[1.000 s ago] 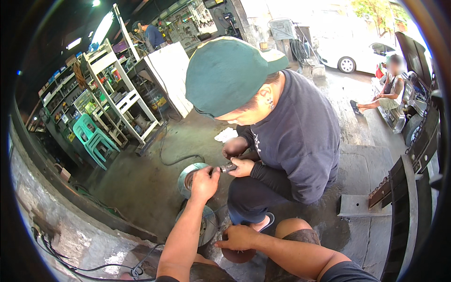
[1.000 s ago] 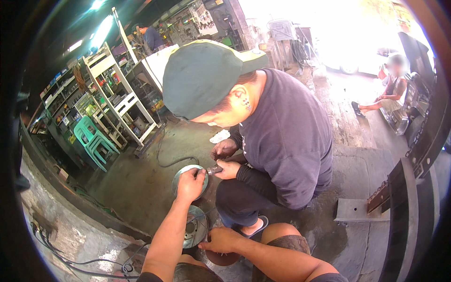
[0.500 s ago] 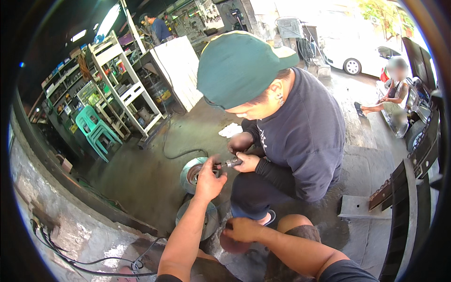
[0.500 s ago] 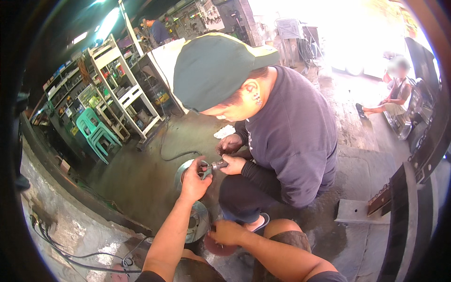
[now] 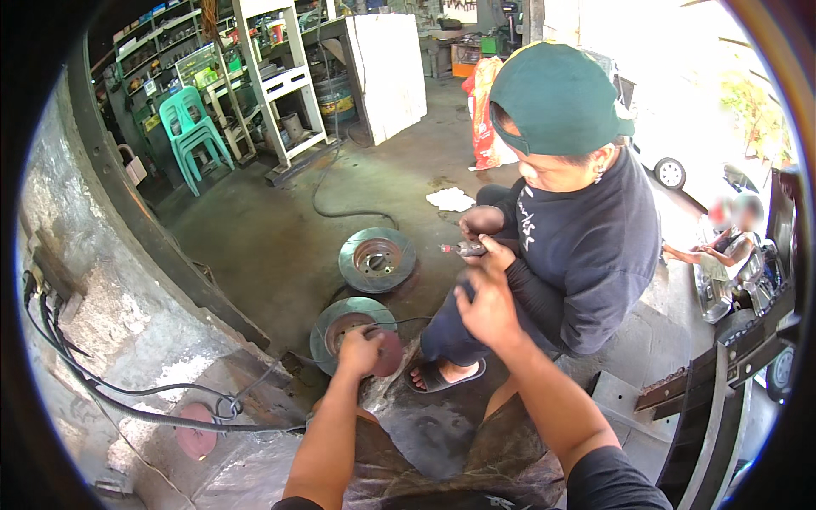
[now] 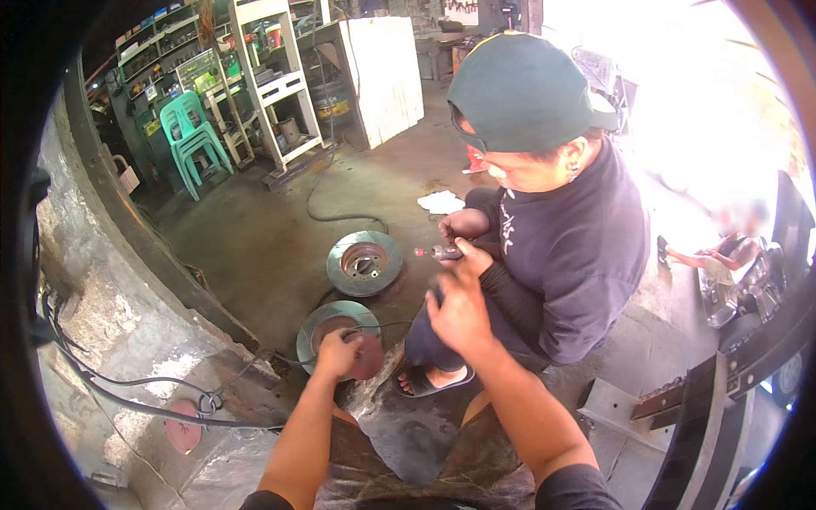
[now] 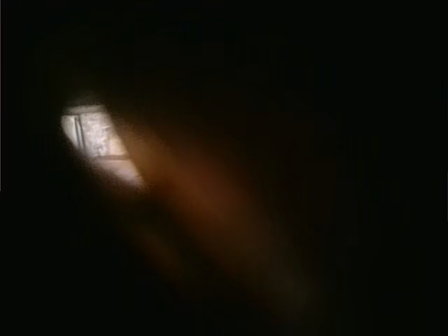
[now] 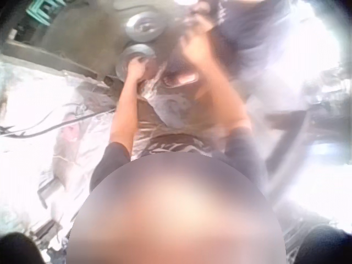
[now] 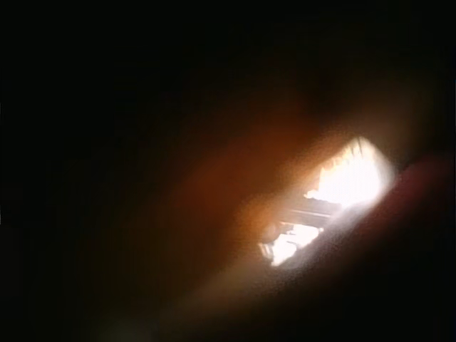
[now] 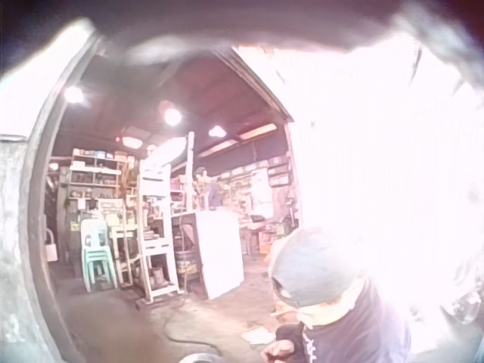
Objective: The person uses a handheld angle grinder to smooth the surface of a brake disc. They hold the disc steady with one hand while operating the tool with the other, moving the grinder across the disc face. The person then sets the disc aside and picks up another disc to continue the process.
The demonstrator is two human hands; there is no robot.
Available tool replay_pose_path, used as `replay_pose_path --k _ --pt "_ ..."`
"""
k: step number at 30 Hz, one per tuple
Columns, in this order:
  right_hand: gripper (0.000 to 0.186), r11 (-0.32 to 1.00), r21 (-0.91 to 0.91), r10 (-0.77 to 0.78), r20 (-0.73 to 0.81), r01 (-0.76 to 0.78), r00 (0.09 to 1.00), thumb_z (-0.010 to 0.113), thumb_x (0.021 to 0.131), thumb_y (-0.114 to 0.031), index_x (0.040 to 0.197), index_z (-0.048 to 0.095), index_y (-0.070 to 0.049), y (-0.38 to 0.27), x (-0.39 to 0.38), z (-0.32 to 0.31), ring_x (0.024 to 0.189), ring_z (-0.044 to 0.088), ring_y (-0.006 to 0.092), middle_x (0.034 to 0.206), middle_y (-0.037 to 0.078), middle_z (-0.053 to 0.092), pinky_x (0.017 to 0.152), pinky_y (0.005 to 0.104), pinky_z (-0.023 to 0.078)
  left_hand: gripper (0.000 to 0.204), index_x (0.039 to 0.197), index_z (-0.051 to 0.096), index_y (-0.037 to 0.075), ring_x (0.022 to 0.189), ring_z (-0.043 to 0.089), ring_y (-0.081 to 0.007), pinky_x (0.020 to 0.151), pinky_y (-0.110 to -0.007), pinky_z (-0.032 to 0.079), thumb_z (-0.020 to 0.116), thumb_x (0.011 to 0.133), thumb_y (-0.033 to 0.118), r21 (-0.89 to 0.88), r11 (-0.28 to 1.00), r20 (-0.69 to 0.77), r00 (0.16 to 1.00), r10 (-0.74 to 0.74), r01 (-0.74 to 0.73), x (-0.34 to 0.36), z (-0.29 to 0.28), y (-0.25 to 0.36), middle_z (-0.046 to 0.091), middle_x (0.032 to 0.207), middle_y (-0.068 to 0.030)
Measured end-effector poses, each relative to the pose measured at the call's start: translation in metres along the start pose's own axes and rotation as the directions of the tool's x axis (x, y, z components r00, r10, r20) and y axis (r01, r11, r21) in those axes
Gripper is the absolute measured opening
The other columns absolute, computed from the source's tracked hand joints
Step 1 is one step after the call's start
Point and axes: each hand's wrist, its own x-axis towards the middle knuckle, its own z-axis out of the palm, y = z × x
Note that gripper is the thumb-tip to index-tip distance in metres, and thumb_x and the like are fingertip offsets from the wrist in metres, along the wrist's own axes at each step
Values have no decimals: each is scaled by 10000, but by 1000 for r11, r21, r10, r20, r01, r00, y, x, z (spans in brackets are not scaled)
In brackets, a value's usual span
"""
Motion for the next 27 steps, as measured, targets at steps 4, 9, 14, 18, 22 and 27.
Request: replay_pose_path --k 4,9,14,18,22,27 --pt "382 984 -134 -119 6 119 993 801 834 -98 1201 732 -16 26 55 -15 1340 542 440 1261 225 633 1153 510 442 467 1272 744 23 1184 716 -392 1044 -471 544 798 896 295 303 951 -49 998 -47 59 27 -13 -39 750 1233 -253" --pt "390 943 -275 -135 190 185 972 754 914 -194 1285 743 -70 45 71 -1 1488 432 414 1421 142 624 1237 610 319 796 1530 524 61 1417 563 -398 1178 -496 454 828 871 388 520 831 -92 981 -173 195 2 -6 -15 576 1544 -227" --pt "293 950 -219 -176 212 223 961 726 937 -230 1204 782 -125 38 72 14 1475 472 370 1327 90 695 1208 598 354 800 1467 598 6 1312 644 -414 1111 -479 502 837 848 454 488 872 227 970 -82 -41 -45 -20 71 689 1371 -255" --pt "244 946 -214 -208 174 244 962 739 913 -228 1126 799 -126 30 70 17 1419 540 369 1224 79 741 1173 596 383 636 1307 714 -32 1164 726 -414 1018 -474 552 822 868 416 160 942 280 928 244 -296 -38 0 123 755 1193 -279" --pt "268 947 -205 -218 149 246 964 767 877 -226 1112 774 -98 28 69 11 1346 595 356 1177 96 741 1164 598 388 429 1240 736 -69 1088 771 -302 948 -386 573 778 926 220 -175 945 -107 959 262 -277 -3 12 167 787 1150 -241" --pt "351 971 -144 -144 278 189 950 785 850 -226 1164 724 -80 19 70 19 1104 685 360 1101 116 726 1127 595 421 254 1212 753 -54 1017 727 -161 895 -323 569 727 986 58 -476 799 -65 921 385 -367 44 25 169 798 1113 -135"
